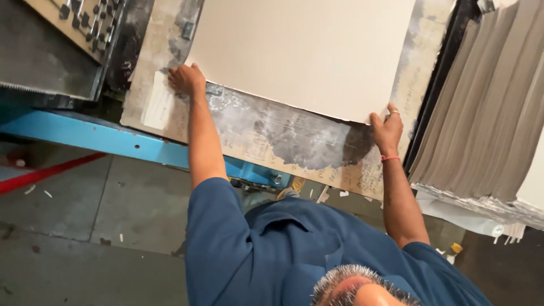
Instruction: Placing cardboard sheets into a printing or die-cutting machine and operating the lever.
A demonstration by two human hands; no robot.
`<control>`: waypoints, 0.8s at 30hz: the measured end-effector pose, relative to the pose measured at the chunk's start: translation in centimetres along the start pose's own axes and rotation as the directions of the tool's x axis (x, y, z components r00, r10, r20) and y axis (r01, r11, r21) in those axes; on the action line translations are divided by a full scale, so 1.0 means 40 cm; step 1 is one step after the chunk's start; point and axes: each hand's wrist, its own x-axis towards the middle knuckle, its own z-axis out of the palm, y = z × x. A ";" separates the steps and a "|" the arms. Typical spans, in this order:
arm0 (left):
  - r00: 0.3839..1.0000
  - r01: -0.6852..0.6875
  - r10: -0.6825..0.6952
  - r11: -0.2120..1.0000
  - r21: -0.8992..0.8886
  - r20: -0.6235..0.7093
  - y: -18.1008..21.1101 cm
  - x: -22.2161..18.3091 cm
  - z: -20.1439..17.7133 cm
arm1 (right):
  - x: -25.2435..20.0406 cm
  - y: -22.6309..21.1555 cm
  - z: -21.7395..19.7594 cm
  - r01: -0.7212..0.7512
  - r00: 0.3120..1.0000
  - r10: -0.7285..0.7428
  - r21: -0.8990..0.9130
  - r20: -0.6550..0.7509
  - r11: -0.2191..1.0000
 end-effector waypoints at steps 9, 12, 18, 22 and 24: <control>0.955 0.293 -0.294 0.955 -0.034 -0.039 -0.112 0.084 -0.008 | -0.036 -0.139 -0.003 0.147 0.988 -0.151 0.119 0.025 0.982; 0.885 0.454 -0.459 0.888 -0.078 -0.079 -0.210 0.077 -0.030 | -0.026 -0.201 -0.077 0.129 0.983 -0.123 -0.040 0.140 0.991; 0.985 -0.003 0.167 0.319 -0.948 0.053 -0.172 -0.279 -0.470 | -0.012 -0.253 -0.191 0.450 0.893 -0.427 0.273 -0.142 0.850; 0.946 -0.280 0.234 0.244 -0.928 -0.224 -0.001 -0.633 -0.778 | -0.038 -0.251 -0.196 0.495 0.866 -0.478 0.389 -0.148 0.777; 0.910 -0.392 0.250 0.259 -0.882 -0.331 0.080 -0.780 -0.843 | -0.059 -0.219 -0.196 0.498 0.854 -0.512 0.416 -0.087 0.761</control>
